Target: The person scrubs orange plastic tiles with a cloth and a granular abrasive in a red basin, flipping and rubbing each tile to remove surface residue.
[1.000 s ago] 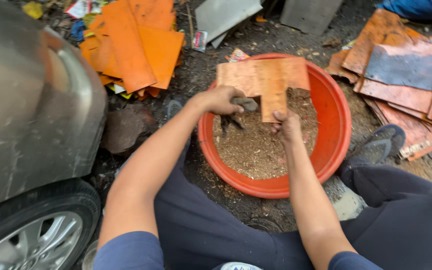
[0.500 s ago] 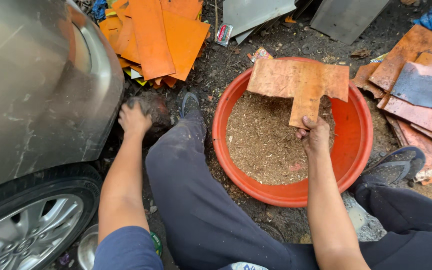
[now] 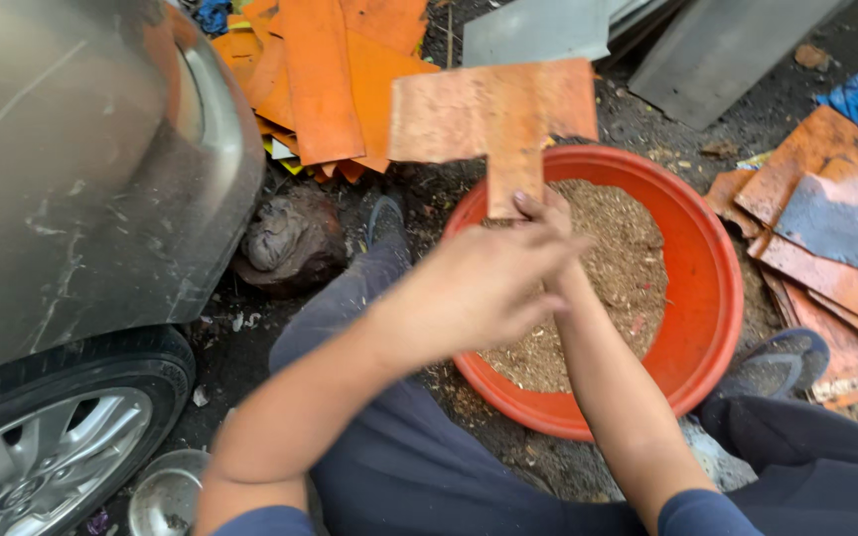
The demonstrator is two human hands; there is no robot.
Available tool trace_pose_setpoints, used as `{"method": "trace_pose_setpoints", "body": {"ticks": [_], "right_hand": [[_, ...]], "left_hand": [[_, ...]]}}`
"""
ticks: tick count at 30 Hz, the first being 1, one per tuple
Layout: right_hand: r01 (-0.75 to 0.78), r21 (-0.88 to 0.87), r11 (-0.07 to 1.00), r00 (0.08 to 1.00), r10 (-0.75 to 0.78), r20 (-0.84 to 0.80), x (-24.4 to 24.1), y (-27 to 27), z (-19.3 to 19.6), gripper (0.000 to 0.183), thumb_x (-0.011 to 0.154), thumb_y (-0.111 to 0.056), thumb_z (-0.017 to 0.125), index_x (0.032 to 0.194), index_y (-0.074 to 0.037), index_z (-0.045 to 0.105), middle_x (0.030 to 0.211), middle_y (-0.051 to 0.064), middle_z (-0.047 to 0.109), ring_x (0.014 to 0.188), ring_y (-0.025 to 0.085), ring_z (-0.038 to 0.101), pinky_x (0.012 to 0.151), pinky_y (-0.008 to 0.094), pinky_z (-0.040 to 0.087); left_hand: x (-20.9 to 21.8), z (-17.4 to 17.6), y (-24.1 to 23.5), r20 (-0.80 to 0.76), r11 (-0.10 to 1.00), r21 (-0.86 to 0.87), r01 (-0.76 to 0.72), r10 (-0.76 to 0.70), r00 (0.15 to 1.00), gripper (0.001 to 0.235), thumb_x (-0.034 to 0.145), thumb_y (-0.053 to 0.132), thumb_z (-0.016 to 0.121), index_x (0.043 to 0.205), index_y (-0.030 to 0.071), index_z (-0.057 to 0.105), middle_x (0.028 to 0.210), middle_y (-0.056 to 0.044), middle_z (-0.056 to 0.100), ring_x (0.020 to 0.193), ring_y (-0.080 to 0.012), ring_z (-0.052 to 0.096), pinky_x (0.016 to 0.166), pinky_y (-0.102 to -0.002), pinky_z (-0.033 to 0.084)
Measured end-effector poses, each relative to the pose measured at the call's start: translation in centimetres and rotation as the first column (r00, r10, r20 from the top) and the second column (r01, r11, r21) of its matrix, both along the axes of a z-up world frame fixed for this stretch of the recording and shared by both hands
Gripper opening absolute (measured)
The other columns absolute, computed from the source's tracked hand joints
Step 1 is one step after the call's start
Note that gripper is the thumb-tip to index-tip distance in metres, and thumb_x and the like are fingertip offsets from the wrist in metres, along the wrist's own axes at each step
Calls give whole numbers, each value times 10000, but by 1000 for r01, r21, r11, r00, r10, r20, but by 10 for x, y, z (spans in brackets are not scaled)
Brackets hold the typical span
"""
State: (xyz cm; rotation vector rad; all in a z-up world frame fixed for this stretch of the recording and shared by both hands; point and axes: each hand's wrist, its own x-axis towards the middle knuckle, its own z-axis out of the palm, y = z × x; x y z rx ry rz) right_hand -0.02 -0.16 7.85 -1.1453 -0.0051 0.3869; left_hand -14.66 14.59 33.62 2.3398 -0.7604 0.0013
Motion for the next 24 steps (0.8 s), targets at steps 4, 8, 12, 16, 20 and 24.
{"method": "trace_pose_setpoints", "body": {"ticks": [4,8,12,16,20,24], "right_hand": [[-115,241,964,993,120,-3,47,97,8,97,992,-89,609,1030,-4,582,693,8,543,501,90,453,457,279,449],[-67,280,958,996,82,-43,71,155,10,104,969,-62,607,1028,23,602,691,25,574,470,92,435,433,294,449],[-18,109,994,996,8,89,61,129,2,175,967,-53,625,1113,43,627,758,39,620,507,83,471,437,278,483],[83,-139,987,979,-54,198,28,65,-8,268,974,-63,635,1215,52,621,929,65,707,669,99,660,504,244,542],[144,-224,964,976,-101,196,8,25,-9,215,994,-90,601,1173,28,619,916,75,688,662,103,662,474,257,570],[369,-533,761,784,53,619,23,38,10,156,995,-64,620,1123,16,660,892,130,688,716,222,689,570,338,586]], "left_hand": [[7,-8,-16,116,970,-202,-135,160,980,552,956,226,695,1455,76,514,1210,-170,671,1049,-360,699,913,-441,564],[21,-18,5,139,947,-120,-297,313,940,575,919,211,695,1440,53,508,1159,-196,670,1018,-367,700,855,-444,561],[19,-22,9,214,947,-180,-267,303,929,554,919,181,701,1409,0,519,1110,-226,654,1010,-380,692,898,-465,557],[12,-23,-2,39,980,59,-188,186,982,430,825,87,714,1233,-1,607,1003,-195,688,913,-383,706,786,-469,565],[6,-22,-15,37,994,70,-89,86,996,402,719,73,747,1096,4,628,970,-192,696,921,-362,719,773,-457,568],[2,-18,-18,159,996,2,-88,87,983,480,680,54,760,1136,-17,628,923,-199,691,881,-347,721,776,-444,552]]}}
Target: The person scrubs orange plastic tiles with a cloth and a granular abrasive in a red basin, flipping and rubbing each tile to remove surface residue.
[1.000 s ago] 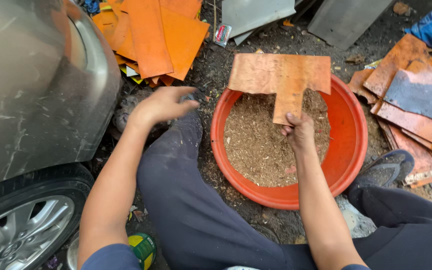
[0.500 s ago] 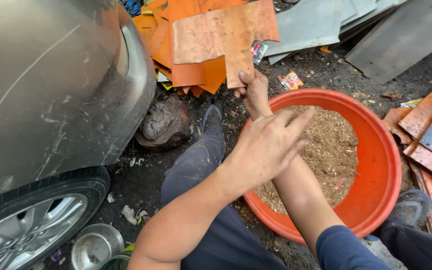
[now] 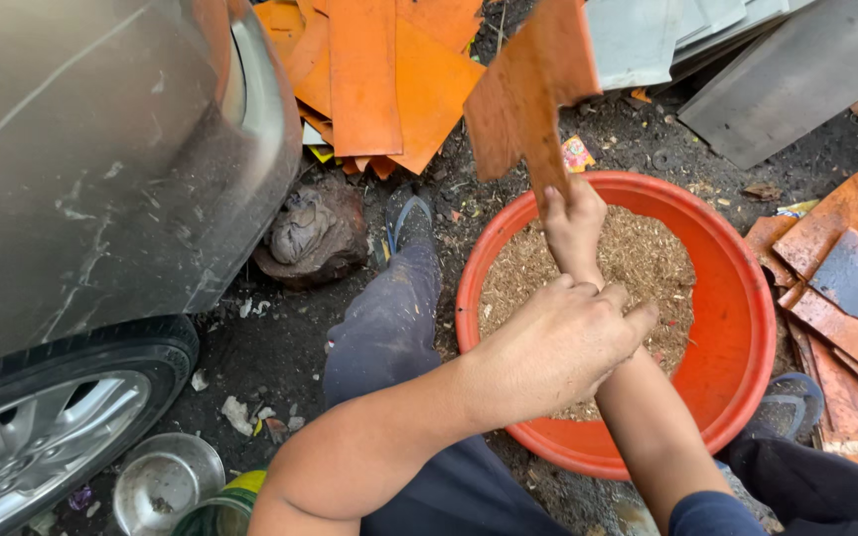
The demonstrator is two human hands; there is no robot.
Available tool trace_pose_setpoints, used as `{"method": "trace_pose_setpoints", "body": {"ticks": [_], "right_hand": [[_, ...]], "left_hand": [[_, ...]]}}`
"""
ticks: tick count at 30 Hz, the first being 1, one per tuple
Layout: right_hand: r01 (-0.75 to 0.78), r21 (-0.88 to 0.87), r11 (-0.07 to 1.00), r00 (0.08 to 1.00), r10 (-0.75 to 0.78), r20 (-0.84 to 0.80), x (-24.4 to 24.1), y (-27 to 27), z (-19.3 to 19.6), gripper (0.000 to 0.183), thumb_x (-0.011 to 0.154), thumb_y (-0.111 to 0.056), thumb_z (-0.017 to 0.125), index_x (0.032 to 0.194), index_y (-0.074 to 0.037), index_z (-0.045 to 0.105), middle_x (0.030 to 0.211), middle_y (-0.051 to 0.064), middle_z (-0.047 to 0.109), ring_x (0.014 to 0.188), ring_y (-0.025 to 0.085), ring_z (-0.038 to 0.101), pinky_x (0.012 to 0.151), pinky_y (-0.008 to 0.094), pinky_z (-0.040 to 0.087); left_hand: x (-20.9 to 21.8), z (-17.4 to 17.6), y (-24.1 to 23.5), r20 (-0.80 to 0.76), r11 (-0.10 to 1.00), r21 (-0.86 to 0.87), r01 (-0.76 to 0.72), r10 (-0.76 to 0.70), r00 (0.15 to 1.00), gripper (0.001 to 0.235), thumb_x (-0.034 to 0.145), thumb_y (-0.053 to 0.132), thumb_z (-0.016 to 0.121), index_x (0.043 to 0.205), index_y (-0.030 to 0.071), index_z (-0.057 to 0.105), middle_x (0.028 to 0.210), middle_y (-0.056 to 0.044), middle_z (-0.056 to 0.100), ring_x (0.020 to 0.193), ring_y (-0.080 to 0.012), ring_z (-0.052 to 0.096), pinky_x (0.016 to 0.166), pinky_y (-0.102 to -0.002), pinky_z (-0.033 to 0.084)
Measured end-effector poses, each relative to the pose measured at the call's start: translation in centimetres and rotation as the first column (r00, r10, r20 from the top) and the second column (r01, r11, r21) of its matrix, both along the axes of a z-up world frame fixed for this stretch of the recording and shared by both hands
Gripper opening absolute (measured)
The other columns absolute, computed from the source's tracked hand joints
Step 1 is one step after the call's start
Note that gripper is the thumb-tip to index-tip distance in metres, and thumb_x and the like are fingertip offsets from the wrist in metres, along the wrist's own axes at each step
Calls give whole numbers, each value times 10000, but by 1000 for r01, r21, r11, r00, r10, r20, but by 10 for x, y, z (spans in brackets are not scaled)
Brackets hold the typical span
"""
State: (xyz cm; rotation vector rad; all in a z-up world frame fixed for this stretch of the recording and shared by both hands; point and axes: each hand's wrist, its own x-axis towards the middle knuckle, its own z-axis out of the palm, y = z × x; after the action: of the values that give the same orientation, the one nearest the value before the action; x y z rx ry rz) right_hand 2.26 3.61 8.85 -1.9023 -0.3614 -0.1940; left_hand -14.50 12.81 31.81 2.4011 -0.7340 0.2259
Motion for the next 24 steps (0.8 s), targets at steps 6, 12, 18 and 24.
{"method": "trace_pose_setpoints", "body": {"ticks": [6,12,18,24], "right_hand": [[115,-548,829,823,229,519,53,117,41,363,724,36,690,1075,-31,623,1028,153,591,818,338,651,706,439,563],[-65,-607,792,916,289,279,-3,178,-4,293,838,-96,686,1097,2,589,1031,209,555,932,377,632,749,482,556],[-118,-302,946,977,164,132,-164,17,-137,334,871,-133,651,1184,-19,634,1253,240,603,1073,397,623,896,475,532],[56,-96,994,995,-47,93,-96,-97,-150,346,913,-144,642,1226,3,645,1259,211,640,1158,346,605,964,463,495]], "left_hand": [[0,5,17,2,998,-5,-69,69,998,531,752,53,720,1265,-28,610,969,-150,683,926,-304,708,805,-437,518],[9,14,35,-2,988,14,-152,152,988,434,823,73,708,1245,5,629,963,-150,670,961,-313,689,857,-448,514],[9,-12,20,-53,993,17,-114,115,992,371,803,139,734,1133,-4,643,908,-173,668,893,-358,684,807,-502,505],[34,-48,-8,-174,989,150,6,20,984,181,832,104,684,1005,54,673,933,-176,715,899,-376,706,777,-501,548]]}}
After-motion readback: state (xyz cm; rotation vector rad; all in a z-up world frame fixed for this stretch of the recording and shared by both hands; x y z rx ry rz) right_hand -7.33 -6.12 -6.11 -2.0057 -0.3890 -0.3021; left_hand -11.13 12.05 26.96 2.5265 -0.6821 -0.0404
